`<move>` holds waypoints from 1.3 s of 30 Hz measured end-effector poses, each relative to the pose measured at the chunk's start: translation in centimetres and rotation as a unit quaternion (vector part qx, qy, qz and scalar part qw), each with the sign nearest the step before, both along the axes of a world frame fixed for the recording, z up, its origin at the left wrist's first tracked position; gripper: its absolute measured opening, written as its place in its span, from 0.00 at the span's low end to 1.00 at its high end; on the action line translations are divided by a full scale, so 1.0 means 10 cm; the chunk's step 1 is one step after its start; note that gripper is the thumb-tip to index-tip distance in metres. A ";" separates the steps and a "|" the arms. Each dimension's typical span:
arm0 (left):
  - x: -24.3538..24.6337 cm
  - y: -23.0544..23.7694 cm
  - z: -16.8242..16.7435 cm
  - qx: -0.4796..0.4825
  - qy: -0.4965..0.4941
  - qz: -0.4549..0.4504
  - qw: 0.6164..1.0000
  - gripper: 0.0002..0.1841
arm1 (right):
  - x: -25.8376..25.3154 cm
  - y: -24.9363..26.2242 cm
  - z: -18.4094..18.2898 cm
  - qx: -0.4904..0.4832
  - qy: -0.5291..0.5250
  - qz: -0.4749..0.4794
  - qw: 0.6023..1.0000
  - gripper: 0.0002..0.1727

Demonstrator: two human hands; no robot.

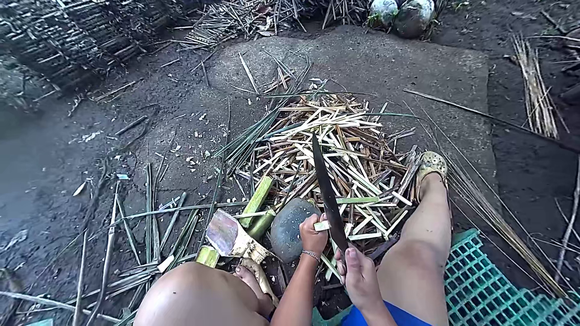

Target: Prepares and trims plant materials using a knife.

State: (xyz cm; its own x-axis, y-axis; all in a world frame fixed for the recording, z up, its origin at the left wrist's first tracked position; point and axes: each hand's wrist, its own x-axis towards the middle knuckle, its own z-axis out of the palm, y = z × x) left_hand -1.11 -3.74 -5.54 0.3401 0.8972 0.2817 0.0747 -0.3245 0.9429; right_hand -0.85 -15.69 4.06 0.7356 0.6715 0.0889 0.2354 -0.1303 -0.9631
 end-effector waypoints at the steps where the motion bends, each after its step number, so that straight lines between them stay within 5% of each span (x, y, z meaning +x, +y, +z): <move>1: 0.00 -0.01 0.01 0.008 -0.005 0.010 1.000 0.21 | -0.01 -0.01 0.03 -0.008 -0.009 0.001 1.000 0.34; 19: 0.01 0.02 0.16 0.001 -0.029 0.043 0.999 0.18 | -0.02 0.04 0.41 -0.145 0.031 0.023 0.989 0.31; 23: -0.13 0.15 0.03 -0.054 0.044 -0.049 0.996 0.08 | 0.12 0.25 0.21 -0.201 0.110 0.038 0.973 0.31; 26: -0.39 0.30 0.05 -0.103 0.008 -0.144 0.984 0.52 | 0.16 0.19 0.46 -0.126 0.096 0.020 0.987 0.30; 28: -0.52 0.36 -0.03 -0.131 -0.055 -0.099 0.985 0.63 | 0.17 0.09 0.68 -0.034 0.057 0.001 0.998 0.31; 30: -0.61 0.42 -0.06 -0.183 -0.109 0.027 0.977 0.60 | 0.18 0.06 0.77 -0.023 0.042 -0.008 0.999 0.32; 35: -0.67 0.77 0.27 -0.222 -0.188 0.269 0.918 0.45 | 0.31 0.39 -0.07 -0.315 0.161 0.063 0.933 0.35; 39: -0.69 0.86 0.49 -0.211 -0.237 0.312 0.896 0.42 | 0.31 0.32 0.08 -0.238 0.157 0.044 0.958 0.32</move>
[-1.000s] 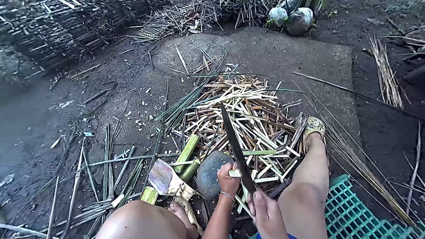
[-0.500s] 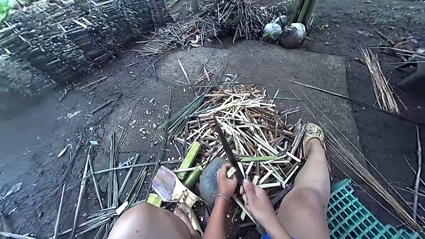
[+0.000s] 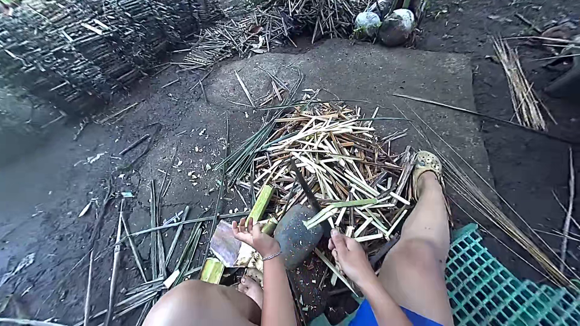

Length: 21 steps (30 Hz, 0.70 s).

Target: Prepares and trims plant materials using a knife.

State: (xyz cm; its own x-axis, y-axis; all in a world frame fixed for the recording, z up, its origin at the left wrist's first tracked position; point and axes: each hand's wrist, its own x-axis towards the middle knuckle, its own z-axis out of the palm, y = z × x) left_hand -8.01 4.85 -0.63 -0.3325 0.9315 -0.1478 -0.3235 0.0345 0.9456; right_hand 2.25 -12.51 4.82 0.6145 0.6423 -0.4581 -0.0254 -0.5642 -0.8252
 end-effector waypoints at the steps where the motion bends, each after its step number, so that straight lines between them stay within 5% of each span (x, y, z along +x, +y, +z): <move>1: -0.01 -0.01 0.03 0.002 -0.002 0.005 1.000 0.41 | -0.02 -0.05 0.12 0.037 -0.019 -0.013 0.999 0.31; 4: -0.01 -0.01 0.08 0.047 0.018 -0.038 0.998 0.44 | 0.01 -0.08 0.27 0.060 -0.065 -0.026 0.996 0.31; 6: -0.03 -0.04 0.10 0.125 0.040 -0.162 0.978 0.52 | 0.03 0.01 0.04 -0.016 -0.062 0.013 0.998 0.34; 10: 0.21 -0.11 0.18 0.236 0.133 -0.516 0.813 0.61 | 0.01 0.17 -0.62 -0.105 -0.055 0.071 0.990 0.36; 12: 0.38 -0.24 0.26 0.238 0.174 -0.581 0.758 0.42 | 0.00 0.14 -0.53 -0.104 -0.058 0.076 0.990 0.34; 15: 0.49 -0.51 0.38 0.300 0.141 -0.504 0.797 0.08 | -0.10 0.02 -0.22 -0.080 -0.087 0.046 0.992 0.31; 17: 0.49 -0.63 0.39 0.310 0.083 -0.484 0.814 0.05 | -0.20 -0.05 -0.21 -0.059 -0.094 0.022 0.994 0.29; 21: 0.48 -0.59 -0.03 0.185 0.171 -0.540 0.803 0.10 | -0.22 0.09 -0.81 -0.140 -0.003 0.059 0.988 0.35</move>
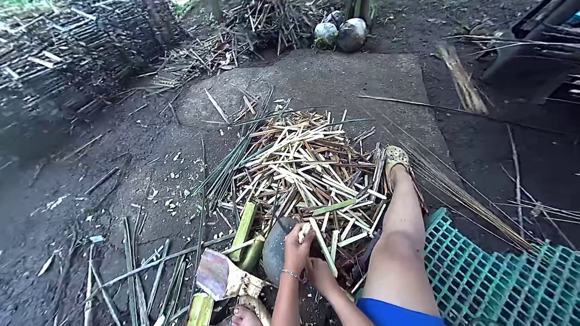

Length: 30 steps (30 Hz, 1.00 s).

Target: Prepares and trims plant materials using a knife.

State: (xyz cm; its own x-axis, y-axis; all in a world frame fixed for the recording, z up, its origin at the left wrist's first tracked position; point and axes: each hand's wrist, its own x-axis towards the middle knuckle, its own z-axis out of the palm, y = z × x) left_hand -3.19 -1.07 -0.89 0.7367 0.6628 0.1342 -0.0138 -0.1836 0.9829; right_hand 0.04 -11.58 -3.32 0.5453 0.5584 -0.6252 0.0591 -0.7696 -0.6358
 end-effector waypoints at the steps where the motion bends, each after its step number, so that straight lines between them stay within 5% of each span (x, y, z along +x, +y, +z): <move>1: 0.03 0.02 -0.03 0.001 0.012 0.008 1.000 0.11 | 0.03 0.06 -0.08 -0.017 0.002 0.013 1.000 0.36; 5: -0.09 -0.07 -0.06 0.048 0.007 0.104 0.993 0.18 | -0.06 0.04 -0.09 -0.037 0.033 0.026 0.998 0.39; 7: -0.07 -0.05 0.07 0.044 -0.080 0.181 0.979 0.18 | -0.01 -0.03 -0.02 -0.021 0.040 0.006 0.999 0.40; 11: 0.33 0.35 1.07 -0.004 -0.262 0.268 0.927 0.13 | 0.07 -0.38 0.28 0.048 0.079 -0.103 0.990 0.37; 14: 0.90 0.89 1.58 -0.143 -0.156 0.234 0.949 0.34 | 0.19 -0.73 0.59 0.183 0.107 -0.265 0.940 0.36; 17: 1.37 0.99 1.11 -0.087 0.025 0.132 0.987 0.43 | 0.48 -1.03 0.88 0.281 0.142 -0.406 0.858 0.37; 19: 1.53 0.73 0.52 0.051 0.170 -0.008 0.984 0.28 | 0.67 -1.25 0.88 0.328 0.170 -0.456 0.810 0.41; 20: 1.60 0.57 0.24 0.105 0.249 -0.087 0.959 0.25 | 0.73 -1.35 0.83 0.339 0.184 -0.478 0.789 0.42; 23: 1.71 0.15 -0.38 0.203 0.469 -0.253 0.821 0.39 | 0.81 -1.57 0.66 0.375 0.258 -0.517 0.725 0.44; 27: 1.73 -0.07 -0.69 0.251 0.545 -0.226 0.767 0.39 | 0.89 -1.72 0.54 0.469 0.332 -0.476 0.666 0.47; 30: 1.71 0.04 -0.58 0.232 0.505 -0.212 0.804 0.23 | 0.94 -1.75 0.49 0.493 0.345 -0.460 0.652 0.45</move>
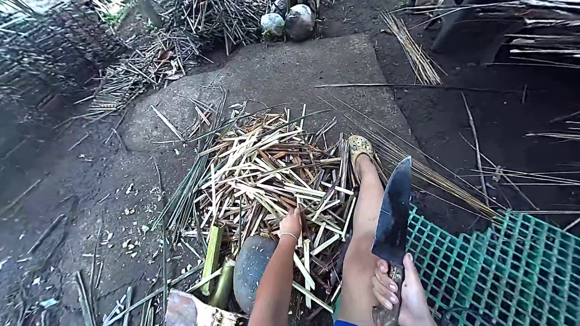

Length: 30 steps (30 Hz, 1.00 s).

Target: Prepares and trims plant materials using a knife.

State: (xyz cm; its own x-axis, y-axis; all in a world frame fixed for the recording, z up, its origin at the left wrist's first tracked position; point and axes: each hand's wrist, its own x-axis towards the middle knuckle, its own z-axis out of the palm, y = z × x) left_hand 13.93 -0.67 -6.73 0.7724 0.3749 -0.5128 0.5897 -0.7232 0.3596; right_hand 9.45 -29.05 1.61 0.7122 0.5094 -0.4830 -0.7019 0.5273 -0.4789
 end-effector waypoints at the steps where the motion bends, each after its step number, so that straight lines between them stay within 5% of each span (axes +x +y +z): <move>1: -0.02 0.08 0.06 -0.029 -0.038 0.019 0.999 0.20 | 0.01 0.01 -0.01 0.007 0.000 -0.001 1.000 0.45; 6: -0.36 0.40 0.27 -0.228 -0.306 0.124 0.916 0.17 | -0.05 0.18 0.05 -0.020 0.013 -0.015 1.000 0.46; 11: -0.75 0.46 0.63 -0.368 -0.350 0.146 0.849 0.16 | -0.08 0.36 0.10 -0.126 -0.010 0.041 0.991 0.45; 15: -1.16 0.55 0.58 -0.373 -0.383 0.134 0.834 0.14 | -0.15 0.50 0.10 -0.196 -0.068 0.088 0.974 0.42; 20: -1.64 0.44 0.36 -0.355 -0.389 0.239 0.816 0.13 | -0.42 0.84 0.15 -0.255 -0.209 0.150 0.932 0.38; 25: -1.73 0.28 0.20 -0.342 -0.415 0.317 0.781 0.14 | -0.69 1.29 0.19 -0.287 -0.428 0.242 0.822 0.30; 30: -1.72 0.21 0.25 -0.291 -0.384 0.331 0.811 0.12 | -0.77 1.65 0.35 -0.318 -0.518 0.272 0.746 0.32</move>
